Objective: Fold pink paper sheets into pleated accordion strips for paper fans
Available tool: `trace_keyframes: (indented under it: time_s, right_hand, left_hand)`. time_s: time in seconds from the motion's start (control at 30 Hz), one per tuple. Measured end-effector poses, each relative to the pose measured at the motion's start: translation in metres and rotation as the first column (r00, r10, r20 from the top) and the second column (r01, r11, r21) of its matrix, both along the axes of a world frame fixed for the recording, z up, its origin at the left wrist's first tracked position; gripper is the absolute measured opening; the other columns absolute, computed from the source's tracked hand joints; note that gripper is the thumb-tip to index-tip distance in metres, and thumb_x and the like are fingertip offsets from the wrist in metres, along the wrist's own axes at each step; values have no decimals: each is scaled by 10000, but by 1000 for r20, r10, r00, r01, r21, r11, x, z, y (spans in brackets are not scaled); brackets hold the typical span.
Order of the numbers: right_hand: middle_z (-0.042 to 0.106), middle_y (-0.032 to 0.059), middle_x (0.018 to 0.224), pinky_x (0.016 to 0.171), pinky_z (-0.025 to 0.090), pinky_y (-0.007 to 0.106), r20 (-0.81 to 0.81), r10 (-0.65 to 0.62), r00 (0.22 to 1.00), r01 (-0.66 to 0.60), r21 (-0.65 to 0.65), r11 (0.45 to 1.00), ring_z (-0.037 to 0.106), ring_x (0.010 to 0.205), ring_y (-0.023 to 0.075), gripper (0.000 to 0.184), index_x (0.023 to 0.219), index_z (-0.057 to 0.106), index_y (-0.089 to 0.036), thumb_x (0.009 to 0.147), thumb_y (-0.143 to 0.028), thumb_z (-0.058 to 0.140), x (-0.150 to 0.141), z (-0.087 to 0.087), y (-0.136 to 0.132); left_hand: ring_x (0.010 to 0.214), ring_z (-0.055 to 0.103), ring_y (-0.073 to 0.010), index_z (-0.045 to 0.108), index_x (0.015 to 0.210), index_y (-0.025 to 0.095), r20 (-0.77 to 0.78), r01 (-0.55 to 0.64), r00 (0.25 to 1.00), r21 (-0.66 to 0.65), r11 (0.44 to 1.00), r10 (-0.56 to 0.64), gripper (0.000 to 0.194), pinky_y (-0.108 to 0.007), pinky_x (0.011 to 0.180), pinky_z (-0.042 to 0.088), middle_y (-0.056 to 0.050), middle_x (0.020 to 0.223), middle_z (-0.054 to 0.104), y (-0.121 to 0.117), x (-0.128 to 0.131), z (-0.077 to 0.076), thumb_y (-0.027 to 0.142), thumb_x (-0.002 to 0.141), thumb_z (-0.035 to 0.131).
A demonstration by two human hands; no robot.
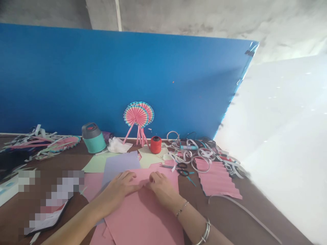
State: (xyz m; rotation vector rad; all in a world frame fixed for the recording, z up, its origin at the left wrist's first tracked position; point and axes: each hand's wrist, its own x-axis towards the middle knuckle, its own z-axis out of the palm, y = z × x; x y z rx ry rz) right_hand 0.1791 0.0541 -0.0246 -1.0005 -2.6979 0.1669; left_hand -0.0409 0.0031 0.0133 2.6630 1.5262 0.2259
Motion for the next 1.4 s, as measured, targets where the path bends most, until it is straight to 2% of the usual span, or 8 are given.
trace_keyframes:
  time_s: [0.23, 0.53, 0.7, 0.83, 0.97, 1.13, 1.27, 1.4]
  right_hand:
    - [607, 64, 970, 712, 298, 329, 192, 30, 981, -34, 16, 999, 488, 900, 213, 258, 964, 711, -256, 810, -118, 556, 8, 15, 1]
    - [614, 72, 874, 764, 353, 325, 99, 8, 995, -9, 11, 1000, 520, 844, 191, 235, 881, 708, -202, 788, -113, 511, 19, 19, -3]
    - [620, 39, 772, 656, 437, 256, -321, -22, 947, -9, -95, 995, 570, 715, 144, 245, 898, 713, -217, 787, -113, 520, 18, 10, 5]
    - [624, 30, 732, 617, 477, 253, -623, -83, 778, 13, -116, 993, 577, 635, 128, 177, 907, 701, -206, 850, -202, 534, 12, 9, 4]
    - [613, 42, 791, 628, 501, 249, -657, 26, 753, -68, -39, 997, 593, 660, 127, 172, 953, 666, -204, 864, -199, 519, 2, 9, -3]
    - [599, 53, 837, 629, 497, 229, -490, 65, 869, -88, -23, 996, 602, 683, 125, 186, 954, 621, -181, 866, -139, 463, -7, 10, -11]
    - [623, 59, 843, 620, 488, 256, -350, 132, 928, -97, 115, 989, 607, 704, 153, 204, 1018, 609, -185, 871, -160, 470, -7, 10, -13]
    - [637, 85, 896, 723, 479, 321, -375, 190, 907, -22, 408, 913, 595, 836, 193, 234, 1056, 598, -197, 875, -131, 466, -4, 16, -23]
  left_hand:
    - [1036, 469, -229, 711, 993, 352, 30, 38, 999, -25, 999, -37, 397, -356, 860, 374, -43, 1102, 574, 5, -13, 0, 91, 891, 430]
    - [910, 533, -199, 725, 710, 250, 243, -82, 965, -89, 993, 101, 484, -340, 806, 402, -31, 935, 621, 22, -38, -11, -79, 591, 390]
    - [803, 559, -183, 658, 767, 190, 670, -306, 732, 157, 939, 127, 355, -309, 749, 445, -39, 787, 604, 26, -33, -23, 42, 679, 348]
    - [633, 586, -167, 676, 779, 175, 775, -254, 553, -193, 948, 306, 253, -262, 593, 452, -25, 663, 650, 17, -15, -17, 208, 733, 429]
    - [732, 647, -192, 693, 979, 157, 801, -35, 413, -462, 886, 434, 346, -244, 581, 465, -63, 820, 725, 11, 7, -9, 398, 788, 532]
    - [804, 655, -205, 705, 926, 157, 866, -33, 294, -414, 910, 405, 327, -257, 695, 493, -52, 817, 726, 14, 16, -20, 432, 801, 579]
    - [749, 635, -188, 686, 808, 169, 881, -216, 344, -261, 941, 323, 265, -266, 695, 491, -38, 772, 699, 17, 11, -29, 379, 845, 529]
    - [783, 576, -183, 670, 863, 193, 774, -390, 624, 191, 901, 106, 239, -297, 739, 453, -46, 803, 627, 13, 6, -22, 264, 893, 444]
